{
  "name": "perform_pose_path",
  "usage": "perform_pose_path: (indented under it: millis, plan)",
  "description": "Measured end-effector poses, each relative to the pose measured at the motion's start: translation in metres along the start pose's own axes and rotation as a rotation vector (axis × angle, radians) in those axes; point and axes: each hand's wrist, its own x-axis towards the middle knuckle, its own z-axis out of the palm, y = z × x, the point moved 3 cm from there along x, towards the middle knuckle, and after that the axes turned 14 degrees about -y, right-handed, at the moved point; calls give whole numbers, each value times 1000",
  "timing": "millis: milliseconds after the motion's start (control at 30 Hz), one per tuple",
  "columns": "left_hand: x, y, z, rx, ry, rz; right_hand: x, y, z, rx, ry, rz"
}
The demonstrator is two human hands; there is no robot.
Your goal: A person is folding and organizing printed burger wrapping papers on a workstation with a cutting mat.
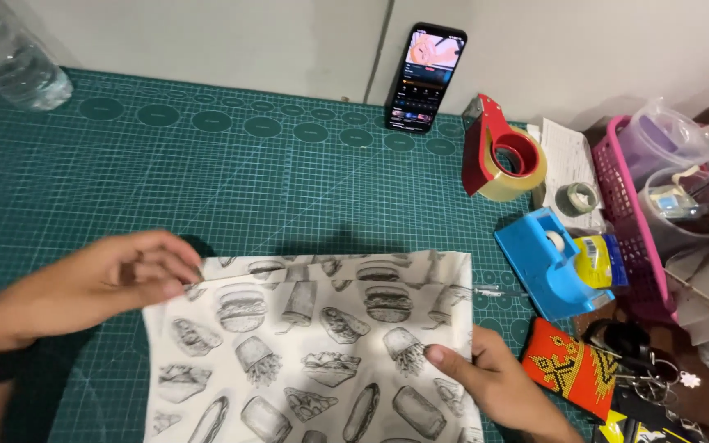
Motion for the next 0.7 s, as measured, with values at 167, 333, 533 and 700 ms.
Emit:
perform_pose_path:
  millis: [167, 333, 533, 700]
  plan:
    - [-22, -39, 12, -331, 408, 160, 1, 14, -4, 141, 71, 32]
    - [-45, -49, 33, -399, 650, 426, -3, 30, -6, 537, 223, 10]
    - [-54, -52, 52, -367, 531, 489, -20, -38, 33, 646, 472, 110]
    - [-56, -45, 63, -624, 374, 358, -22, -61, 40, 584, 499, 135]
